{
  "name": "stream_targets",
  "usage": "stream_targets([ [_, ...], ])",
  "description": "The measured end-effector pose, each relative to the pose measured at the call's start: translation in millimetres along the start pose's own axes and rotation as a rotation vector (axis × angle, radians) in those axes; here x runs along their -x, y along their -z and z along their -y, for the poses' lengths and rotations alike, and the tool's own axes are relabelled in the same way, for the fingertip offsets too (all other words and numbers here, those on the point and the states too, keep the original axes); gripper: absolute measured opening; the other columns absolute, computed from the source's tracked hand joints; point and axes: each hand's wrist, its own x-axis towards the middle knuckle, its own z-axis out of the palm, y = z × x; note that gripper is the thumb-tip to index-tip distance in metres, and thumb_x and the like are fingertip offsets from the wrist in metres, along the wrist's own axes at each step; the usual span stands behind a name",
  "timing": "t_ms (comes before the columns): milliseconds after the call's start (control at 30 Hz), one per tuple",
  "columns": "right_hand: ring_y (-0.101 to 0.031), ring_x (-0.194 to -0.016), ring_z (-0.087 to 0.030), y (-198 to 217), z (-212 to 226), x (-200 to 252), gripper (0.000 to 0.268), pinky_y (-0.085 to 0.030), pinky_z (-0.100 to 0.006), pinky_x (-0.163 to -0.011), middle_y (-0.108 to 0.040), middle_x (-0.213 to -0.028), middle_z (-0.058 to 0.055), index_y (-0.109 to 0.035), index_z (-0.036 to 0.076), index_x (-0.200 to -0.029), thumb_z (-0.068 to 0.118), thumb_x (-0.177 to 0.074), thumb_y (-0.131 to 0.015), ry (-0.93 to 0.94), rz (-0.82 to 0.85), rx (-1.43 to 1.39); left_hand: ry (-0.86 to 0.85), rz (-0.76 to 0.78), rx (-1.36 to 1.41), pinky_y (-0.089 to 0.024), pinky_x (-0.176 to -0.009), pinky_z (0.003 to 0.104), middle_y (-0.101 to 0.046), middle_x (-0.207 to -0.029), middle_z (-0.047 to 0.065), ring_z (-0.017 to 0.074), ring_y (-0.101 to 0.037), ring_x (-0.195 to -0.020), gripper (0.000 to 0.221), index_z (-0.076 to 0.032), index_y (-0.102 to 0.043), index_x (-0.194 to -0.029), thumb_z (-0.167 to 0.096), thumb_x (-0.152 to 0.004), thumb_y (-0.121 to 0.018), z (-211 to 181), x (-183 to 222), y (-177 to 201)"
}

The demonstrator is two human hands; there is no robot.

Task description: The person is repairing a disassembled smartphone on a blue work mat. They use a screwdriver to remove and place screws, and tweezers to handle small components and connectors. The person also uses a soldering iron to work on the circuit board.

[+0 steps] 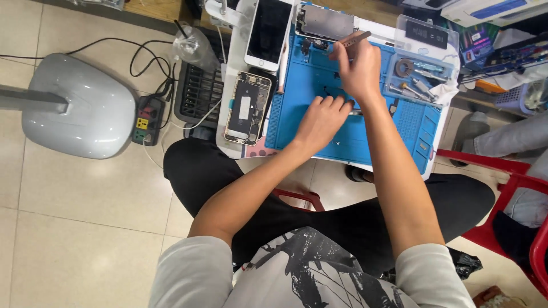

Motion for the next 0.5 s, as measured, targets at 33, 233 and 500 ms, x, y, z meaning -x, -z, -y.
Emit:
stream_targets([
  [33, -0.077, -0.078, -0.024, -2.7, -1.9, -0.9, 0.024, -0.056, -0.038, -0.067, -0.079, -0.087, -0.007, -0.068, 0.002, -0.102, 0.018, -0.115, -0.056, 0.007, 0.003, -0.003, 0.005, -0.002, -0.006, -0.042, -0.067, 0.036, -0.059, -0.085, -0.001, 0.0212, -0.058, -0.073, 0.021, -0.02, -0.064, -0.098, -0.003, -0.088, -0.073, 2.3, 1.7, 0.6],
  [233, -0.067, -0.079, -0.029, -13.9, -22.4, 12.9, 0.034, -0.068, -0.035, -0.058, -0.066, -0.104, -0.013, -0.078, -0.004, -0.094, 0.018, -0.114, -0.062, -0.069, 0.066, -0.161, -0.025, 0.044, 0.062, -0.041, -0.067, 0.034, -0.06, -0.091, 0.001, 0.0206, -0.057, -0.071, 0.04, -0.018, -0.063, -0.106, 0.002, -0.076, -0.08, -2.9, 10.3, 3.7],
  [500, -0.074, -0.082, -0.029, -24.1, -31.3, 10.0, 0.024, -0.071, -0.038, -0.068, -0.069, -0.103, -0.016, -0.072, -0.006, -0.102, 0.013, -0.112, -0.062, -0.031, 0.075, -0.17, 0.057, 0.046, 0.104, -0.043, -0.064, 0.036, -0.059, -0.08, -0.001, 0.0207, -0.058, -0.067, 0.015, -0.018, -0.064, -0.097, -0.011, -0.09, -0.074, -7.2, 7.8, -3.3],
])
